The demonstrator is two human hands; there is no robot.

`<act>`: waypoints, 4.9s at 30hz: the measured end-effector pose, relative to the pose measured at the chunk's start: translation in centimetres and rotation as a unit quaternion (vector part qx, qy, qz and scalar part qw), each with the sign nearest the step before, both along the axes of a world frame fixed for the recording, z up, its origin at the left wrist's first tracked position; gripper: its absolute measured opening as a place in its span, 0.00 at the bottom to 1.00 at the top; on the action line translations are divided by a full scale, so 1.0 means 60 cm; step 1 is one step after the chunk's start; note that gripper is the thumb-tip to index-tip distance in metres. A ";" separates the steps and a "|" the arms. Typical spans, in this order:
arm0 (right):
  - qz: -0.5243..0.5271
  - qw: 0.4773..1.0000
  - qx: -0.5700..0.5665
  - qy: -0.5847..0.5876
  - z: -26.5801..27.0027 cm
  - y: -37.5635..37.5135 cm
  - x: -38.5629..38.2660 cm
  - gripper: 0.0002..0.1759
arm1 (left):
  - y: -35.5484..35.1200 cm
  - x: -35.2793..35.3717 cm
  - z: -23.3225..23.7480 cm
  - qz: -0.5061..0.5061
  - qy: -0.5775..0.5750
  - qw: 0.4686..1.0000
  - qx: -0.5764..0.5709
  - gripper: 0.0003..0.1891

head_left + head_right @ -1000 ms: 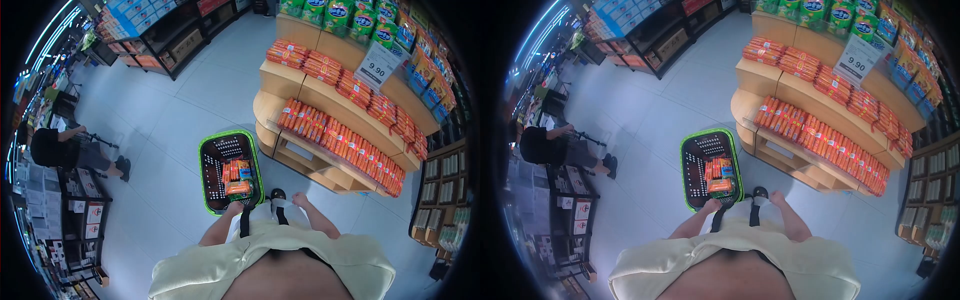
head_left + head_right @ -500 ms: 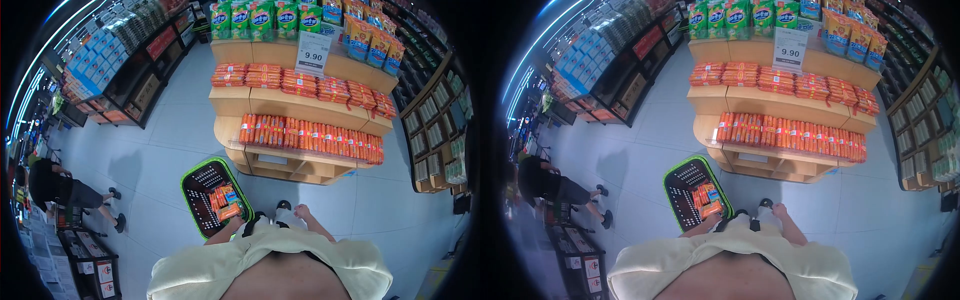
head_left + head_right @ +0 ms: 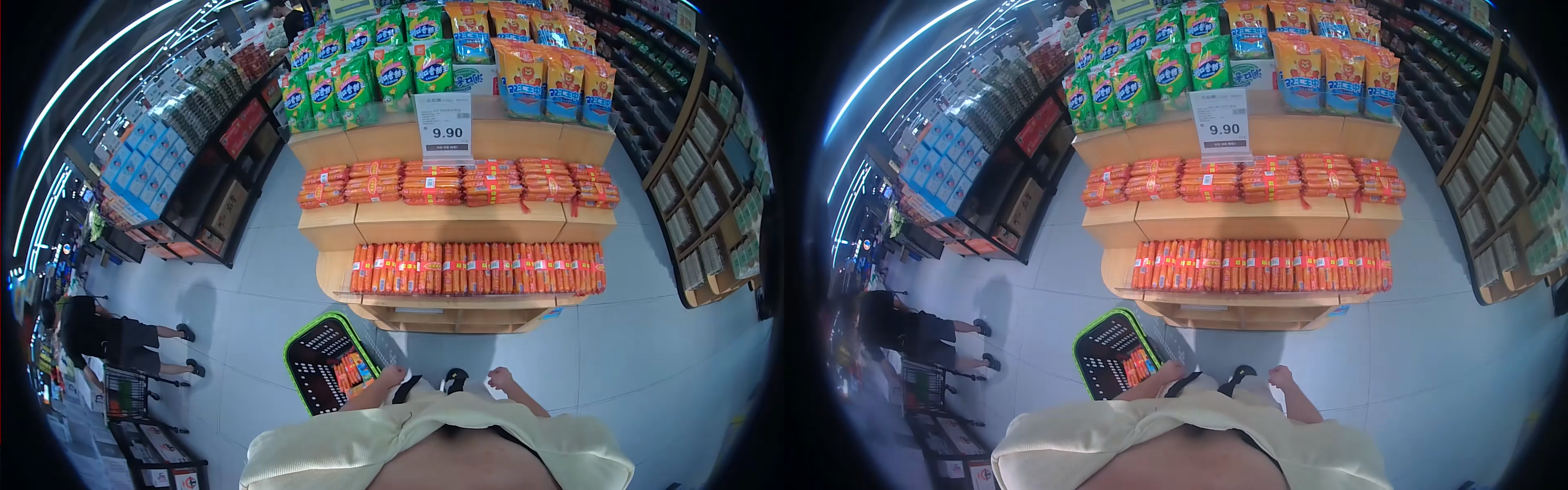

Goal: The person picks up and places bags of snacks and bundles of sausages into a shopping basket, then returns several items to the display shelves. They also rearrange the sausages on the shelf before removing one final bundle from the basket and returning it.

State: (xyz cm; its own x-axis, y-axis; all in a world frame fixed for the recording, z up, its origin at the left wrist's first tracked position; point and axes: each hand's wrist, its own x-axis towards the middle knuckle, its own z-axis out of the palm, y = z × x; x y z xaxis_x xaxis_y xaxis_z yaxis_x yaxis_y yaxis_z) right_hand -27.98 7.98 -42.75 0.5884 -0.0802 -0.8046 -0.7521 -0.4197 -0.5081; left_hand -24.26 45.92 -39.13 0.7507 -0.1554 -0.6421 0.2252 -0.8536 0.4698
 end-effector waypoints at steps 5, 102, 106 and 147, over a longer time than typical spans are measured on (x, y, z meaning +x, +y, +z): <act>-0.019 0.999 -0.011 0.045 -0.011 -0.043 -0.004 0.15 | -0.092 0.071 0.042 0.072 -0.014 0.986 -0.152 0.17; -0.059 0.962 0.102 -0.247 0.267 0.125 0.439 0.10 | -0.098 0.450 0.196 0.074 -0.289 0.937 -0.179 0.12; -0.095 0.933 0.064 -0.342 0.255 0.128 0.424 0.08 | -0.097 0.452 0.193 0.060 -0.314 0.931 -0.177 0.12; 0.157 0.772 -0.064 -0.612 0.255 0.121 0.303 0.10 | -0.040 -0.029 0.181 0.129 -0.416 0.899 -0.047 0.05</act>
